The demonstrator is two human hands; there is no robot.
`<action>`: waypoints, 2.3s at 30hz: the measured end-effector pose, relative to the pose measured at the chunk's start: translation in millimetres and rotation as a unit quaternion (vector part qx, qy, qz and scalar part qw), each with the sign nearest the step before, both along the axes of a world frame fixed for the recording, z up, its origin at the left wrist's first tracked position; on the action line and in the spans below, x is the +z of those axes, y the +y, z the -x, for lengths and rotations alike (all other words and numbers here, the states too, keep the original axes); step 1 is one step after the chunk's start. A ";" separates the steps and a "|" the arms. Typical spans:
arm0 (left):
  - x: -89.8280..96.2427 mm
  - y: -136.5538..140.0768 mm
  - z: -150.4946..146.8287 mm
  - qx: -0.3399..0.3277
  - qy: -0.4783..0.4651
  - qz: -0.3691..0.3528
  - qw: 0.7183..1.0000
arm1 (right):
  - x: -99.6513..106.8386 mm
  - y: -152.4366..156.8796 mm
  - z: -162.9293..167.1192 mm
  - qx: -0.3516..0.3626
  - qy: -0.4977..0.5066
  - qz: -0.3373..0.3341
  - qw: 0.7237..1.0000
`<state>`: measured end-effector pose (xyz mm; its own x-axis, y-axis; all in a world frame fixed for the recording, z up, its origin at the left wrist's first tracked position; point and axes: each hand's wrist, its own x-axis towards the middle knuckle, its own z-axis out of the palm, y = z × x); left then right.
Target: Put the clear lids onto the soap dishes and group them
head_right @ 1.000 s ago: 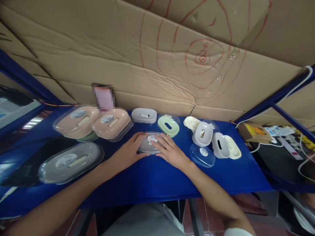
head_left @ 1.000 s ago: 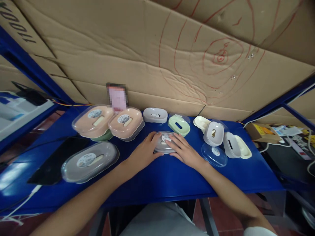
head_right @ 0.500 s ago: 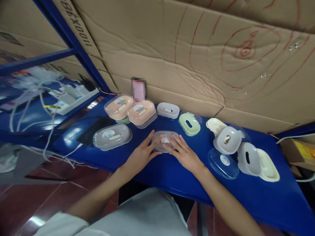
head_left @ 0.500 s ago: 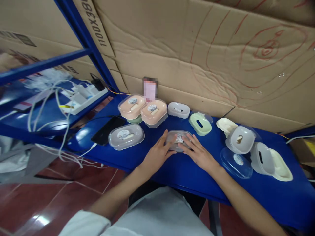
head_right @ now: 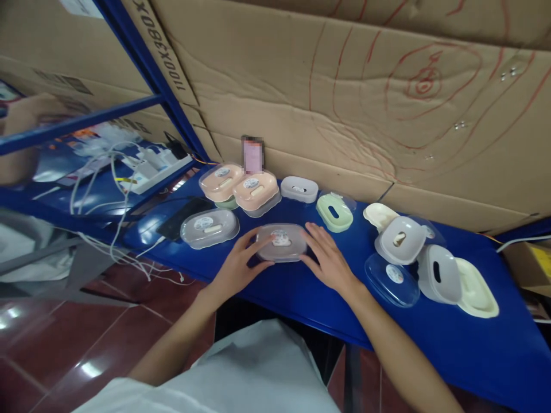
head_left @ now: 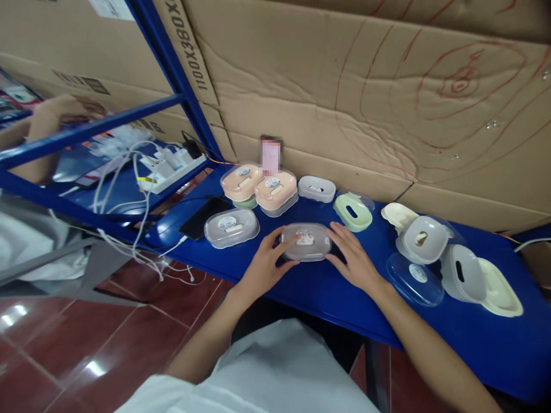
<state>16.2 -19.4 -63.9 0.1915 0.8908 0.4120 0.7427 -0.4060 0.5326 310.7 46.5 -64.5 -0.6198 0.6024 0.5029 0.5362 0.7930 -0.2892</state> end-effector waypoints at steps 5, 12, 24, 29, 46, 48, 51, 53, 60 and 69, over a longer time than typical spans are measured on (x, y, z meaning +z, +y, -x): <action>23.9 -30.8 65.0 0.176 0.014 -0.113 0.978 | -4.2 14.8 -14.8 -0.193 -0.010 -0.016 0.981; 13.9 -20.7 141.6 0.222 0.038 -0.086 0.970 | -23.9 22.9 -19.8 -0.295 -0.071 -0.002 0.953; 18.8 -19.9 106.6 0.253 0.027 -0.208 0.944 | -11.0 19.6 -22.5 -0.242 -0.035 0.004 0.970; 19.2 -5.7 27.2 -0.042 0.088 -0.119 0.988 | -1.9 17.2 -18.7 -0.128 -0.044 0.035 0.990; 10.2 114.7 -20.5 -0.196 0.220 -0.046 0.954 | 34.5 115.2 21.6 -0.179 -0.090 0.037 0.979; 12.2 114.3 -15.7 -0.201 0.221 -0.045 0.953 | 38.0 134.9 36.2 -0.173 -0.114 0.046 0.977; 14.9 113.3 -13.0 -0.204 0.226 -0.045 0.951 | 43.1 140.2 40.9 -0.184 -0.145 0.049 0.971; 16.7 111.5 -13.1 -0.204 0.228 -0.046 0.951 | 45.8 125.6 32.8 -0.216 -0.152 0.036 0.964; 27.0 99.9 -17.2 -0.172 0.291 -0.050 0.940 | 39.0 35.8 -10.6 -0.308 -0.171 -0.007 0.936; 30.2 95.9 -20.2 -0.124 0.286 -0.059 0.948 | 48.1 47.5 -74.9 -0.497 -0.217 -0.010 0.840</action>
<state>36.4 76.6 -33.7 0.6113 0.7432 0.2718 0.7702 -0.6377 0.0116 385.6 94.0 -16.5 0.0575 0.9247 0.3762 0.9877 -0.1076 0.1134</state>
